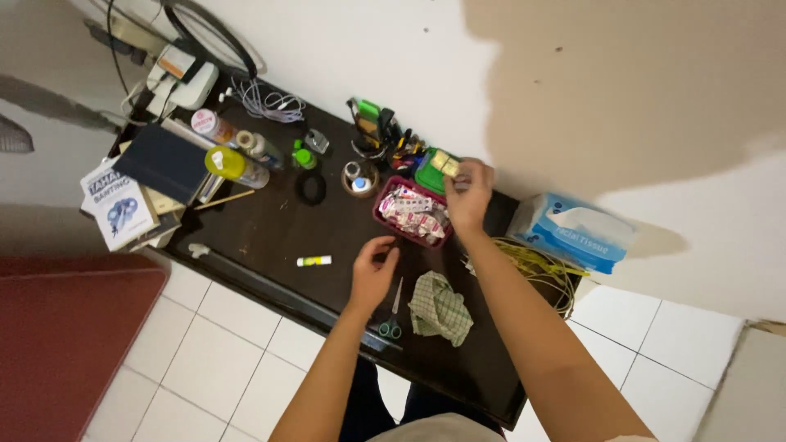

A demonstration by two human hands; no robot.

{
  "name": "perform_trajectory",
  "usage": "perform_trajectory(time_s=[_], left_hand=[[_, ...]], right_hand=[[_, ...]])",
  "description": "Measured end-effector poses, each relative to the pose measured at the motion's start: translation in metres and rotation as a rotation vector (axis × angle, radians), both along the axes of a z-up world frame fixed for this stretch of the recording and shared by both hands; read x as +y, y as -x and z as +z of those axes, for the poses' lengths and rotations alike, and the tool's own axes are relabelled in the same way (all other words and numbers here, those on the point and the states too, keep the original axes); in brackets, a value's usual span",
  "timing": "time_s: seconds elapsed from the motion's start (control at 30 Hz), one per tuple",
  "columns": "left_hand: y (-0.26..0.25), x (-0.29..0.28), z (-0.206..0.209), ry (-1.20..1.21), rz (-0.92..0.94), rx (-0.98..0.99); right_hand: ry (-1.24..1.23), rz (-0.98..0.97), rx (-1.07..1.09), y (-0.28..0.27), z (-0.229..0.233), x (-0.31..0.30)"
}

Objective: The person is tidying a desk, measuring a cable with a tape measure, and cleaning a spray bottle with a cloth.

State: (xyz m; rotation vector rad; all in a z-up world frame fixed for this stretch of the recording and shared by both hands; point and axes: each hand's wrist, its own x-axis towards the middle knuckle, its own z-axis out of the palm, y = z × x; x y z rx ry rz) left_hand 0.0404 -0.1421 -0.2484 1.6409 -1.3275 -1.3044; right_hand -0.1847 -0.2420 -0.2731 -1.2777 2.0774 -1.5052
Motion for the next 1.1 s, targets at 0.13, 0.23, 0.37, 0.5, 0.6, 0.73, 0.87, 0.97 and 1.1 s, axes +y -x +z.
perform_trajectory(time_s=[0.13,0.23,0.37,0.5,0.6,0.73,0.87,0.97,1.1], left_hand=[[-0.055,0.02,-0.016,-0.06,0.029,-0.076],[-0.089,0.023,-0.005,-0.076,-0.043,-0.235],[-0.12,0.009,-0.02,-0.096,-0.129,-0.495],[-0.133,-0.018,-0.007,-0.179,-0.23,-0.78],[-0.146,-0.034,-0.019,-0.192,-0.299,-0.843],[-0.173,-0.044,-0.077,-0.032,-0.32,-0.9],[-0.19,-0.041,-0.109,-0.119,-0.339,-0.723],[-0.197,-0.045,-0.073,-0.207,-0.32,-0.462],[-0.21,-0.047,-0.012,-0.247,-0.391,-0.171]], right_hand=[[0.173,-0.055,0.118,-0.001,-0.009,0.02],[0.167,0.015,0.148,-0.036,0.005,0.072],[-0.43,0.563,0.009,-0.092,-0.001,0.15],[-0.989,0.795,0.272,-0.116,-0.011,0.19],[-1.042,0.705,0.382,-0.141,-0.037,0.206],[-1.044,0.694,0.361,-0.161,-0.037,0.186],[-0.963,0.677,0.287,-0.191,-0.034,0.155],[-0.814,0.626,0.176,-0.223,0.019,0.124],[-0.445,0.627,0.059,-0.26,0.078,0.102]])
